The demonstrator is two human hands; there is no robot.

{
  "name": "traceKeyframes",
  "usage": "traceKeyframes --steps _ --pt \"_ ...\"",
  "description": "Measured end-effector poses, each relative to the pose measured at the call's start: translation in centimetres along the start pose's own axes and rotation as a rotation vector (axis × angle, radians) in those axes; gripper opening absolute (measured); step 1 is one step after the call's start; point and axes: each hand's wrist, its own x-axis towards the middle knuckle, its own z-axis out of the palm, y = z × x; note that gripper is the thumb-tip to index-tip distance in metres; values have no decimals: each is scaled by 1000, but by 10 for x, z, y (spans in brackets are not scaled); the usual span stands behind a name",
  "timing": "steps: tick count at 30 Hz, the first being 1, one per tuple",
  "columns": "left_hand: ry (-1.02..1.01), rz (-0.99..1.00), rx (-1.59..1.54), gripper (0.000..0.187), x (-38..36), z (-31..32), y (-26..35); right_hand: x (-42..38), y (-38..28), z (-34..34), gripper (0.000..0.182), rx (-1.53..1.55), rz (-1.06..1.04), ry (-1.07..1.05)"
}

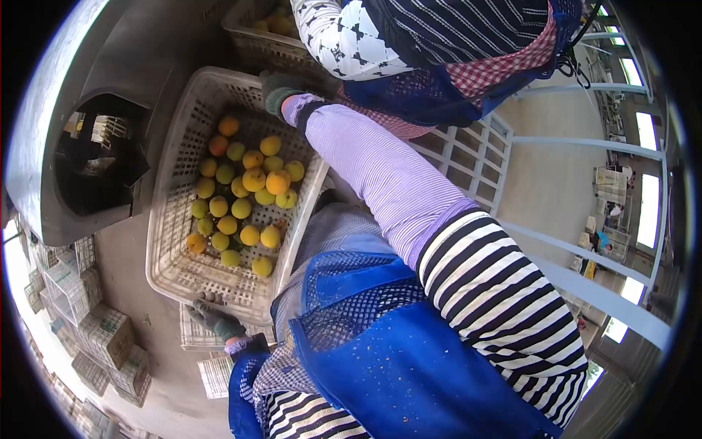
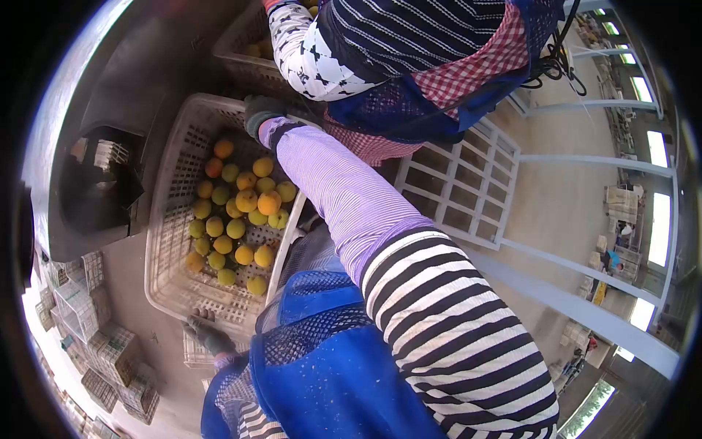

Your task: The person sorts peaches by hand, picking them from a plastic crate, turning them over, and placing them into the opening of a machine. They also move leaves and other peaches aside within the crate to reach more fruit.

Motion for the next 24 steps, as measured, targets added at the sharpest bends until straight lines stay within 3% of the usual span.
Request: traceKeyframes --steps 7,9,12,15,16,17,19,20,21,22,23,24 --pt "33 -25 -8 58 -7 12 16 9 4 19 23 128 -36 61" --pt "109 -24 -5 53 -18 28 26 -10 -1 -8 22 115 -13 69" --pt "25 -45 68 51 -10 9 16 -4 6 -6 26 13 -83 8" --pt "96 -15 -7 53 -18 20 19 3 7 2 29 -85 -106 -44" --pt "156 295 451 54 5 0 -10 4 9 5 31 -57 -80 -12" --pt "249 478 644 55 -2 11 -2 -8 1 -2 33 -25 -52 20" --pt "422 822 1050 57 -26 72 34 -34 -30 -12 38 -106 -264 391" --pt "189 829 946 56 -35 102 47 -47 -39 -13 40 -144 -375 576" --pt "-30 827 831 55 -39 130 51 -56 -42 -4 38 -103 -504 467" --pt "-325 656 851 54 -35 153 34 -59 -46 9 36 -61 -639 358" --pt "-616 509 871 56 -29 181 22 -56 -47 25 35 -93 -612 45" --pt "-653 489 1168 63 -40 215 20 -51 -48 49 33 -132 -591 -264"
